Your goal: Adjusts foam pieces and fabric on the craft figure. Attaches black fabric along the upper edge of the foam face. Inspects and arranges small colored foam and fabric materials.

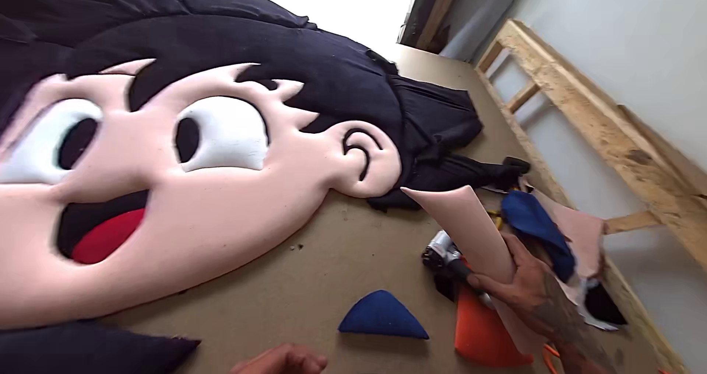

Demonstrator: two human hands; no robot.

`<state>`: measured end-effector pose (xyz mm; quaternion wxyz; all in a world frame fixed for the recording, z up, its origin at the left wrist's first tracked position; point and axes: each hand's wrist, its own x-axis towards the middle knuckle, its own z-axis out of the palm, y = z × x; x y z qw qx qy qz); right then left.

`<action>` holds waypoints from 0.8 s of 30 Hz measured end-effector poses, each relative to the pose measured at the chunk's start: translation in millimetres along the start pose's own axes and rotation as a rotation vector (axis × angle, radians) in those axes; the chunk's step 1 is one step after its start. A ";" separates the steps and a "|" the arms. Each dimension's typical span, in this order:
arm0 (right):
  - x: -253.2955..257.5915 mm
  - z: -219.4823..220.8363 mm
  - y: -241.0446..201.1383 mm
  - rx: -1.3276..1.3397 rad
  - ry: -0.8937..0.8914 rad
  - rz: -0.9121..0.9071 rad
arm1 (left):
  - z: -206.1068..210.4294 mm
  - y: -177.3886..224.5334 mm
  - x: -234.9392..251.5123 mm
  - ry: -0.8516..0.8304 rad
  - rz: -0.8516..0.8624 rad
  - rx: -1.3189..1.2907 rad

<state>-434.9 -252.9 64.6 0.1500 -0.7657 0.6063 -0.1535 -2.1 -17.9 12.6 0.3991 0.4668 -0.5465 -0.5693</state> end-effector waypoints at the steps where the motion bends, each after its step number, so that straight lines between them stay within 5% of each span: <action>1: -4.8 10.3 -6.9 0.049 -0.045 -0.039 | -1.1 3.9 -1.6 0.031 0.010 0.025; 6: -33.1 85.7 -98.9 0.247 -0.373 -0.197 | -38.0 -2.9 -46.1 0.321 0.072 0.253; 11: -78.3 168.2 -191.0 0.291 -0.489 -0.243 | -142.4 -1.8 -127.3 0.617 -0.196 0.922; 18: -99.5 215.3 -252.0 0.111 -0.446 -0.255 | -241.8 -32.7 -154.4 0.184 -0.151 1.409; 24: -102.7 245.2 -271.3 0.081 -0.380 -0.241 | -289.5 -56.8 -143.4 -0.029 0.057 1.446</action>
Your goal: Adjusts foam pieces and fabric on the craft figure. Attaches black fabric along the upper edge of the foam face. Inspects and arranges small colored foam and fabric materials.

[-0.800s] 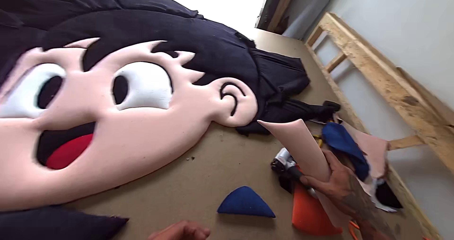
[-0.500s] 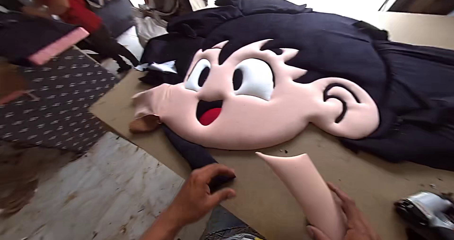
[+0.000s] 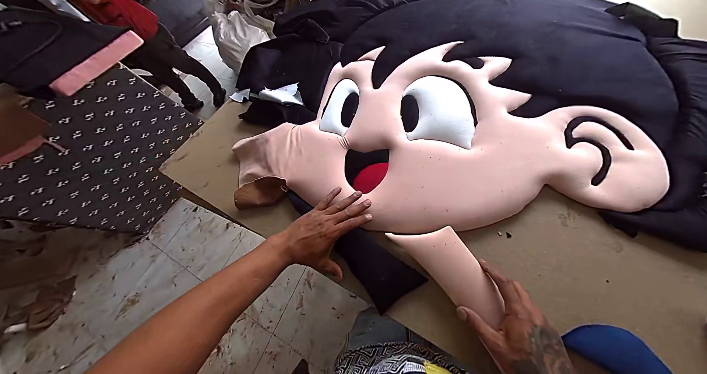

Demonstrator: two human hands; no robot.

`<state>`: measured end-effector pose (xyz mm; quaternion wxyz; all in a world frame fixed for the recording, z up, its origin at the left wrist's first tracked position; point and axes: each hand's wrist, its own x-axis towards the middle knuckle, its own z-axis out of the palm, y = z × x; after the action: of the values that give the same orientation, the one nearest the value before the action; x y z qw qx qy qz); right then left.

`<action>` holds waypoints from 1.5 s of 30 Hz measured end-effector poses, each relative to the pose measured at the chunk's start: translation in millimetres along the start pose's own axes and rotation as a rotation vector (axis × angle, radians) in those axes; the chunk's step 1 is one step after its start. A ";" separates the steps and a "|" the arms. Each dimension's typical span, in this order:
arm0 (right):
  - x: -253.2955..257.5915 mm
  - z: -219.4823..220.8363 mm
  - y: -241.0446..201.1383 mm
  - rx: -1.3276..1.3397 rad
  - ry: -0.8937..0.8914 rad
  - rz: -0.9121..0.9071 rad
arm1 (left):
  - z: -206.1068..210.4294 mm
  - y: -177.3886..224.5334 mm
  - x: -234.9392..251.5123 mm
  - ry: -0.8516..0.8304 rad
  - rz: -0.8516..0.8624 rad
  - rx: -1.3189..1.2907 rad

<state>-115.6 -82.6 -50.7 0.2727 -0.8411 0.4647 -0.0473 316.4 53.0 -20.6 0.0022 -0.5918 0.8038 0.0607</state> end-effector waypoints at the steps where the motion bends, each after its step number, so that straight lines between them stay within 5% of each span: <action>1: 0.7 2.9 -3.1 0.000 0.006 0.001 | 2.6 -7.5 0.6 0.016 0.033 -0.014; 9: 6.6 12.2 -9.6 -0.065 0.109 -0.034 | 25.3 -39.1 7.2 0.147 0.195 -0.145; 37: 31.4 2.8 -30.9 -0.288 0.199 -0.215 | 34.1 -43.8 10.8 0.276 0.241 -0.183; 41: 17.4 -54.8 -8.9 0.015 0.389 0.125 | 32.1 -43.0 8.1 0.295 0.264 -0.221; 45: 11.0 -97.9 -1.4 0.719 0.721 0.398 | 40.1 -40.8 11.9 0.361 0.280 -0.290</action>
<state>-140.9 -131.5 31.0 0.3701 -0.5213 0.6333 -0.4361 349.0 33.8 -65.2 -0.2343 -0.4704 0.8480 0.0681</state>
